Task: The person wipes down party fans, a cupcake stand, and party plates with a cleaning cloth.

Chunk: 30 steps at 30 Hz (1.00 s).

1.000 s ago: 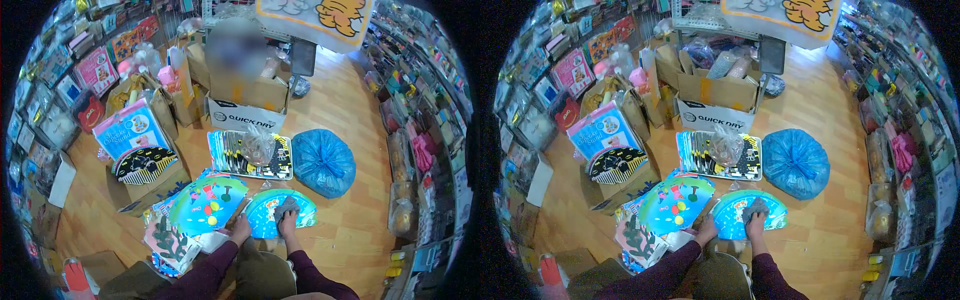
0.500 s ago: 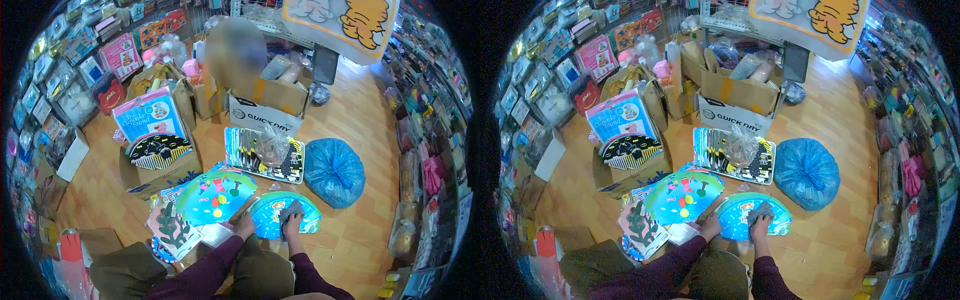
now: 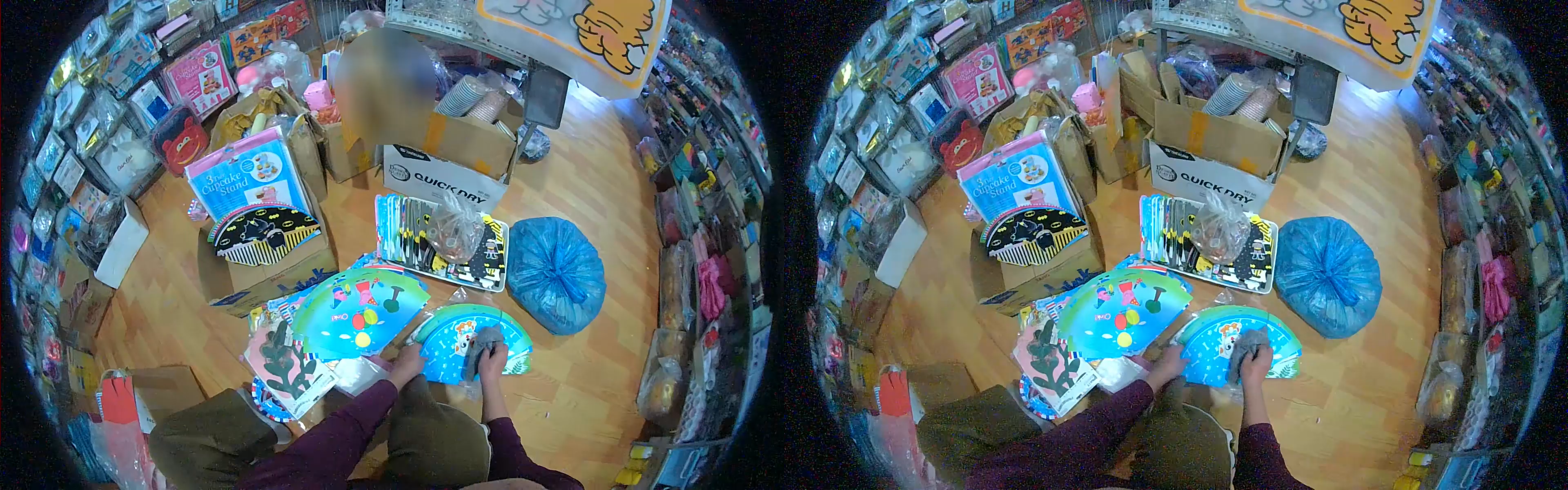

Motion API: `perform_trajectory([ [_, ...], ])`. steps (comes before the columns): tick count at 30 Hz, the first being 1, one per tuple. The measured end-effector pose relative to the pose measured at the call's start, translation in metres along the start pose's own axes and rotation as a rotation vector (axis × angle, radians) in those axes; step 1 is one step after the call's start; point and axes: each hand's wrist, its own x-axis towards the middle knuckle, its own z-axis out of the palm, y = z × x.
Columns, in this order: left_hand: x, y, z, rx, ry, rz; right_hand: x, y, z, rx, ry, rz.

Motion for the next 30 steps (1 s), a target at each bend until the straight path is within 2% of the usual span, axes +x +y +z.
perform_trajectory([
  [1,-0.002,0.004,-0.004,0.016,-0.008,-0.014,-0.004,-0.011,0.002,-0.003,-0.001,0.008],
  [3,0.001,0.002,0.002,-0.007,-0.025,-0.046,-0.020,-0.034,0.012,-0.029,0.006,-0.319],
  [5,0.003,0.006,0.007,-0.033,-0.033,-0.069,-0.039,-0.049,0.030,0.015,-0.305,-0.346],
  [8,-0.003,0.014,0.007,0.035,-0.037,-0.144,-0.067,-0.023,0.079,0.119,-0.345,-0.392],
  [11,-0.005,0.005,0.004,0.064,-0.102,-0.168,-0.068,-0.035,0.079,-0.060,-0.467,-0.472],
  [13,-0.007,0.002,0.006,0.118,-0.090,-0.170,-0.063,-0.035,0.069,-0.358,-0.524,-0.526],
  [17,-0.012,0.014,-0.007,0.115,-0.105,-0.139,-0.033,-0.011,0.057,-0.416,-0.383,-0.448],
  [19,-0.010,0.005,-0.002,0.109,-0.096,-0.003,-0.012,-0.007,0.041,-0.384,-0.268,-0.370],
  [20,-0.014,0.011,-0.009,0.111,-0.098,-0.001,0.000,0.015,0.042,-0.534,-0.214,-0.390],
  [23,-0.025,0.032,-0.029,0.190,-0.108,-0.056,0.019,0.013,0.021,-0.534,-0.190,-0.058],
  [24,-0.028,0.033,-0.028,0.239,-0.066,-0.021,0.017,0.014,0.020,-0.542,-0.187,-0.054],
  [26,-0.029,0.032,-0.021,0.283,-0.029,0.025,0.005,0.020,0.033,-0.578,-0.149,-0.127],
  [27,-0.026,0.029,-0.013,0.329,-0.023,0.084,-0.008,0.038,0.054,-0.569,-0.095,-0.277],
  [28,-0.023,0.028,-0.007,0.374,-0.016,0.141,-0.023,0.008,0.052,-0.345,-0.167,-0.416],
  [29,-0.023,0.033,-0.008,0.368,-0.018,0.145,-0.033,0.007,0.073,0.082,-0.279,-0.194],
  [30,-0.026,0.041,-0.014,0.355,-0.011,0.129,-0.059,0.015,0.089,-0.291,-0.212,-0.675],
])
